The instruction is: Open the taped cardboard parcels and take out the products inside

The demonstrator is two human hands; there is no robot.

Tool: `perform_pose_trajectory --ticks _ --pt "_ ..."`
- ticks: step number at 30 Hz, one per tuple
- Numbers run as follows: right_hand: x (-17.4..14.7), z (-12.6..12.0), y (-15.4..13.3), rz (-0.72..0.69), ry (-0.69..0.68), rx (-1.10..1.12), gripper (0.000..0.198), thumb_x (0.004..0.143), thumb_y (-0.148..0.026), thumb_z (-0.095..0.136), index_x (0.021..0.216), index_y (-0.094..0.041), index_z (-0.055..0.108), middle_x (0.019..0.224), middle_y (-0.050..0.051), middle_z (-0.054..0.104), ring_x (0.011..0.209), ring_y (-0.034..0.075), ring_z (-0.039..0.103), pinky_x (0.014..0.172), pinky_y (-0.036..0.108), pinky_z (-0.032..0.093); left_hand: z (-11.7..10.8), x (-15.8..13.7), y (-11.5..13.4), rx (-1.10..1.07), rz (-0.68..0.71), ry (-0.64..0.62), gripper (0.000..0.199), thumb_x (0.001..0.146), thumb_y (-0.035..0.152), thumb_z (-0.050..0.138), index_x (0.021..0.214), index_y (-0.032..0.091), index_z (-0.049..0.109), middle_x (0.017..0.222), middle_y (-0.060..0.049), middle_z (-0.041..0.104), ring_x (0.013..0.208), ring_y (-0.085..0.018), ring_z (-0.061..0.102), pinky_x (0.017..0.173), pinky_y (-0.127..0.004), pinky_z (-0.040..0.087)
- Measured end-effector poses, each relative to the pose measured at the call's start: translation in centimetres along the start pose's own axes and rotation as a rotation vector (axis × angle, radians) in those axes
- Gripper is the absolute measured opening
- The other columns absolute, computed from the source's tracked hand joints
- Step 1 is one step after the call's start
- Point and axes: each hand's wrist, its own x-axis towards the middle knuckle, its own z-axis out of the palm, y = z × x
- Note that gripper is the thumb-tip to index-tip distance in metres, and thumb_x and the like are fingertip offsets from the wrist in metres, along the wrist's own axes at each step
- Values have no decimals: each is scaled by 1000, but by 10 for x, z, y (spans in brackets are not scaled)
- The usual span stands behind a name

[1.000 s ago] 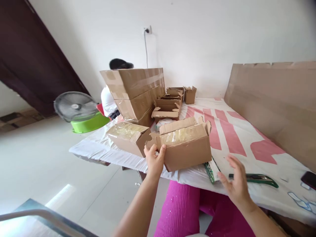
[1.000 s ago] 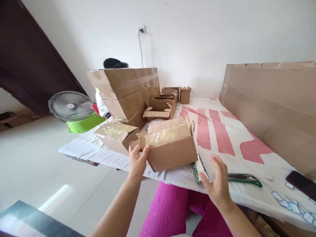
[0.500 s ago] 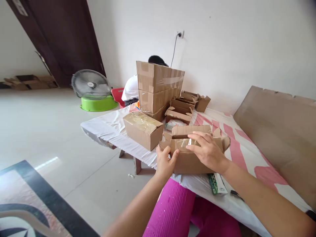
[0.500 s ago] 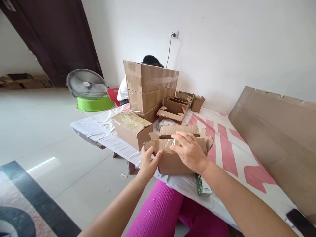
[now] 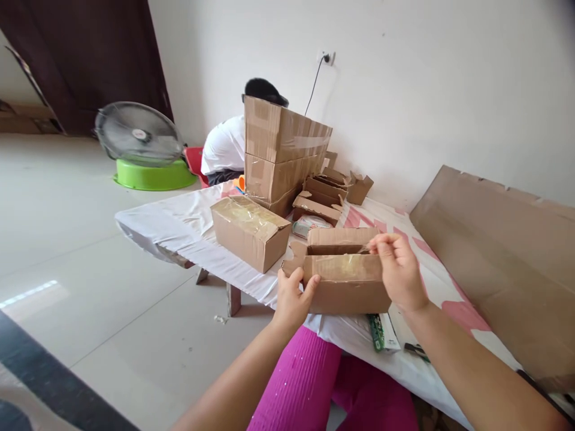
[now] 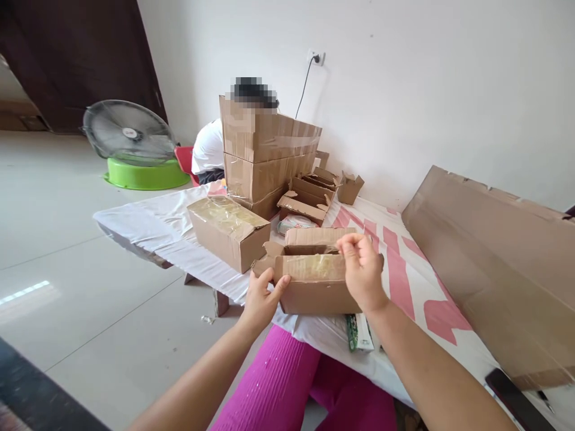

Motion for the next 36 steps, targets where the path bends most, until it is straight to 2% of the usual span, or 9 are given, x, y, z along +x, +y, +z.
perform_pose_trajectory --ticks 3,7,12,18,21,25,31,34,36 --pt "-11 -35 6 -94 100 -53 11 95 -31 50 96 -22 57 93 4 64 90 18 62 83 35 51 -1 4 -2 12 -42 -1 38 86 45 52 60 23 34 77 -4 44 88 -26 47 80 -39 44" --pt "-54 -94 37 -257 146 -365 7 91 -22 53 96 -21 59 95 7 64 92 20 62 85 37 50 -2 7 -1 51 -44 -6 39 85 47 51 60 24 34 71 -3 43 86 -27 47 77 -39 44" --pt "-127 -173 90 -197 123 -748 10 91 -25 51 94 -21 59 89 7 65 84 22 63 79 37 49 0 8 4 71 -14 -20 39 84 47 51 59 24 33 69 -3 44 85 -27 48 75 -37 44" --pt "-197 -235 102 -72 76 -1029 12 91 -23 47 88 -22 58 82 6 66 78 23 62 75 36 49 3 9 5 97 31 2 38 80 50 52 57 25 35 63 -2 45 83 -27 47 78 -38 41" --pt "-218 -245 105 -7 22 -1056 12 90 -21 47 87 -22 59 83 6 67 80 22 61 77 36 49 5 10 5 103 22 1 37 78 50 53 57 25 37 65 -3 48 86 -27 48 81 -40 41" --pt "-236 -241 108 60 -59 -1024 14 91 -22 47 85 -20 59 82 7 67 80 24 61 76 39 49 4 8 6 106 20 -3 36 77 51 54 57 25 40 67 -3 48 88 -27 49 83 -40 42" --pt "-275 -202 99 71 -220 -882 13 90 -18 48 86 -22 60 81 4 66 76 22 62 71 38 52 4 6 5 129 22 2 38 79 52 53 57 25 37 67 -3 51 86 -27 50 80 -39 42" --pt "-316 -184 99 106 -322 -819 16 89 -15 48 90 -23 63 85 5 67 80 23 65 75 40 55 4 5 5 111 33 7 38 81 50 52 57 25 36 66 -3 50 84 -26 49 81 -39 42" --pt "-346 -178 100 155 -401 -837 21 86 -13 47 84 -24 65 79 5 67 74 24 65 67 41 57 5 4 5 95 39 12 38 81 49 52 58 25 35 67 -2 49 84 -25 49 81 -38 42"
